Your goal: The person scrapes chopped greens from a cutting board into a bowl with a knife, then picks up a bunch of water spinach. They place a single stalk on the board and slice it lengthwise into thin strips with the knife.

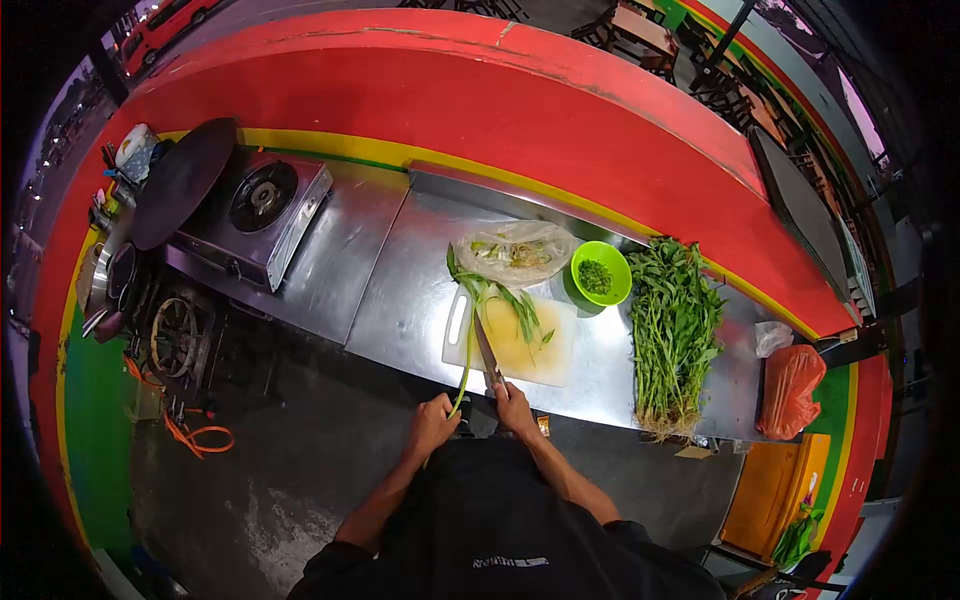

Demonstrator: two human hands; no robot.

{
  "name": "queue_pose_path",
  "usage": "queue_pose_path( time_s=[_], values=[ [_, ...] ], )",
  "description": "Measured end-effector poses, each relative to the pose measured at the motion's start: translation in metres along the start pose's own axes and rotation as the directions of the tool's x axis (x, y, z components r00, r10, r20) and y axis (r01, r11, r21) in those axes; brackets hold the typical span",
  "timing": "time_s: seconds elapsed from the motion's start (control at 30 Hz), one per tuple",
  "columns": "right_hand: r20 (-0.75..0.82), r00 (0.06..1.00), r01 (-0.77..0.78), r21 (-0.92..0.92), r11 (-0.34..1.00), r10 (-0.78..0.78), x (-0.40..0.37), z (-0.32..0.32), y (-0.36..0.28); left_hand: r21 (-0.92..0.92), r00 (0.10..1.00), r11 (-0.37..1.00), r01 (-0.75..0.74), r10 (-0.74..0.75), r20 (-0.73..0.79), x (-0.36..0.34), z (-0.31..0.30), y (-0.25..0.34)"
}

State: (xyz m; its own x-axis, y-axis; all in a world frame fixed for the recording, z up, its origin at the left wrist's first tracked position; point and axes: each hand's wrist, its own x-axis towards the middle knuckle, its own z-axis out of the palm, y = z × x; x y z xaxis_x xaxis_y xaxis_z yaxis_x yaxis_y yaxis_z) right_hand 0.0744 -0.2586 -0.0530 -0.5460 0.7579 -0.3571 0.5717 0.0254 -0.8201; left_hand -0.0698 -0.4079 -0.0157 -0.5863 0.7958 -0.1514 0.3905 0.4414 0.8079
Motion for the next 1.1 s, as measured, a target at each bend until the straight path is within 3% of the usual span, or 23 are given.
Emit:
queue_pose_path(
  time_s=[0.23,0.33,0.4,0.43,0.5,0.63,0.73,0.8,0.83,0.9,1.0,1.07,1.1],
  values=[
    [0.022,1.0,-0.012,-0.061,0.998,0.013,0.007,-0.004,0.003,0.004,0.995,0.997,-0.071,0.071,-0.073,0.001,-0.011,0.0],
    [0.015,0.998,0.058,0.018,0.998,-0.058,0.008,-0.004,0.0,-0.028,0.998,0.999,-0.038,0.036,-0.055,0.0,-0.013,0.003],
    [0.25,0.937,-0.291,0.174,0.941,0.244,0.0,-0.015,-0.022,-0.024,0.999,0.999,-0.03,0.029,-0.036,0.001,-0.014,0.006],
    [0.251,0.937,-0.29,0.174,0.941,0.243,0.0,-0.016,-0.026,-0.019,1.0,1.0,-0.02,0.02,-0.013,0.001,-0.015,0.008],
    [0.365,0.868,-0.439,0.251,0.863,0.335,-0.002,-0.02,-0.034,-0.012,1.0,1.0,-0.001,0.001,-0.008,-0.002,-0.016,0.014],
    [0.38,0.841,-0.503,0.29,0.814,0.385,-0.004,-0.016,-0.037,-0.001,0.998,1.0,-0.027,0.027,-0.049,-0.005,-0.011,0.015],
    [0.326,0.886,-0.424,0.281,0.861,0.329,0.0,-0.004,-0.015,-0.013,0.997,0.998,-0.057,0.056,-0.052,-0.005,-0.011,0.012],
    [0.119,0.993,-0.041,0.134,0.99,0.025,0.004,0.001,-0.001,-0.013,0.998,0.999,-0.038,0.037,-0.044,-0.005,-0.013,0.013],
    [0.117,0.993,-0.043,0.135,0.99,0.028,0.002,0.0,0.0,-0.014,0.999,1.0,-0.02,0.02,-0.036,-0.005,-0.013,0.014],
    [-0.037,0.999,0.032,-0.142,0.989,-0.038,-0.001,0.0,-0.002,-0.026,1.0,0.999,-0.024,0.024,-0.002,-0.006,-0.016,0.017],
    [-0.085,0.994,0.047,-0.252,0.967,-0.07,-0.008,0.001,-0.007,-0.038,0.998,0.997,-0.07,0.07,0.002,-0.011,-0.012,0.011],
    [-0.097,0.993,0.041,-0.228,0.973,-0.065,-0.009,0.002,-0.009,-0.047,0.991,0.991,-0.122,0.119,-0.053,-0.013,-0.008,0.006],
    [-0.11,0.992,0.033,-0.206,0.978,-0.056,-0.009,0.002,-0.009,-0.096,0.998,0.993,-0.066,0.064,-0.021,-0.014,-0.009,0.004]
  ],
)
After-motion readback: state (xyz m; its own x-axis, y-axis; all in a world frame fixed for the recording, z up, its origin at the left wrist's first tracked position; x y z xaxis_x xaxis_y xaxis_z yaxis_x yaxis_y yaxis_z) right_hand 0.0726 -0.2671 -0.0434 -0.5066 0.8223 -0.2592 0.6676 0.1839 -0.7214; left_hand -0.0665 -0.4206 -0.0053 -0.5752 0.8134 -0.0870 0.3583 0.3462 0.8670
